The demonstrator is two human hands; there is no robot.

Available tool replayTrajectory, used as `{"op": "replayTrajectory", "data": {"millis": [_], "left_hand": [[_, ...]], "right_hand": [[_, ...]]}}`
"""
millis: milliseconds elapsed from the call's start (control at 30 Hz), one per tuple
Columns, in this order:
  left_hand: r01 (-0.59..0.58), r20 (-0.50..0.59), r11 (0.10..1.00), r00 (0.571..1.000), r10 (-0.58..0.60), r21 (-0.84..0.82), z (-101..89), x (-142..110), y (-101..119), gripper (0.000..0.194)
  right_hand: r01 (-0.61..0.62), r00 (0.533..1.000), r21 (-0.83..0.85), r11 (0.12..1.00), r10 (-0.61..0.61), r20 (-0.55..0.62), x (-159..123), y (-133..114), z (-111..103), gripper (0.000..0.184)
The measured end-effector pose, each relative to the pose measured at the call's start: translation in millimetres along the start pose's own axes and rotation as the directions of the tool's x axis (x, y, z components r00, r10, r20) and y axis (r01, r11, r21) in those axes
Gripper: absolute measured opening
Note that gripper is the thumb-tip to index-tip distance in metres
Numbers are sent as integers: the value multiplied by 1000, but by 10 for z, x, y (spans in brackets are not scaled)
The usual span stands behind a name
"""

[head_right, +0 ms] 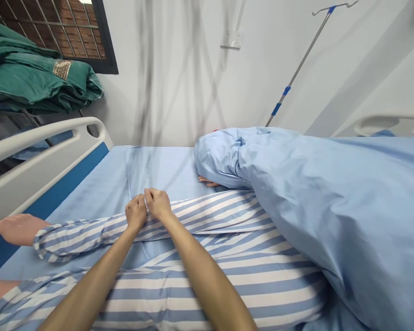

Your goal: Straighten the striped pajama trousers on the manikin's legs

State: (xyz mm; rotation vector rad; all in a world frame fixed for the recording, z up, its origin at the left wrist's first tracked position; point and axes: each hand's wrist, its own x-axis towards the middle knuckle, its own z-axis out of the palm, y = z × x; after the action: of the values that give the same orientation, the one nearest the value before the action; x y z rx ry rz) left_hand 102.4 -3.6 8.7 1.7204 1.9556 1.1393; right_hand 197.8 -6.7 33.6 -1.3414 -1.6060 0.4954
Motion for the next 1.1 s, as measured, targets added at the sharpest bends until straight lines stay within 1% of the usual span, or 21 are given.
{"op": "replayTrajectory", "data": {"millis": [100,167,267,333,367,433,500,567,600,667,733,800,867,933,1033,1100], "left_hand": [[23,25,999,999,-24,31,-12,6,45,39],[24,62,999,998,-25,22,-23,26,124,36],[-41,95,996,994,49,-81,5,48,311,34],[-78,110,981,989,98,-178,77,33,433,34],[-79,123,976,987,105,-204,127,15,478,35],[-54,139,983,987,79,-178,239,-34,527,36],[-18,131,996,991,29,-90,337,-83,529,37],[-6,125,1000,992,9,-18,397,-117,501,36],[-16,131,1000,991,16,1,413,-127,482,36],[-55,154,998,987,51,19,422,-135,439,37],[-75,157,997,985,68,37,418,-127,412,38],[-44,141,997,989,34,69,413,-108,440,37],[6,127,996,992,-18,94,420,-85,558,33],[13,131,998,991,-21,64,456,-76,762,30],[-43,176,993,982,63,-112,593,-123,1096,31],[-19,197,976,978,63,-219,725,-190,1232,33]], "right_hand": [[-47,998,-42,998,46,-43,-29,164,-174,40],[-80,996,-3,997,80,-46,-49,276,-223,41],[-95,994,109,989,101,-51,-59,366,-223,42],[-106,991,178,978,119,-64,-54,377,-205,41],[-113,989,213,971,130,-70,-49,376,-198,40],[-126,985,282,951,154,-79,-34,369,-196,39],[-146,981,331,932,179,-70,-12,359,-225,37],[-161,982,305,939,183,-45,13,346,-303,38],[-149,986,259,954,163,-32,23,341,-362,39],[-88,996,130,988,90,-11,30,347,-507,40],[-39,999,19,999,40,-31,18,392,-661,41],[-67,994,-15,998,65,-92,-3,479,-784,41],[-117,983,24,993,119,-139,-17,584,-857,42],[-148,977,110,983,163,-140,-10,671,-886,42],[-157,968,288,944,206,-146,27,734,-895,39],[-162,954,390,907,245,-173,49,739,-897,36]]}}
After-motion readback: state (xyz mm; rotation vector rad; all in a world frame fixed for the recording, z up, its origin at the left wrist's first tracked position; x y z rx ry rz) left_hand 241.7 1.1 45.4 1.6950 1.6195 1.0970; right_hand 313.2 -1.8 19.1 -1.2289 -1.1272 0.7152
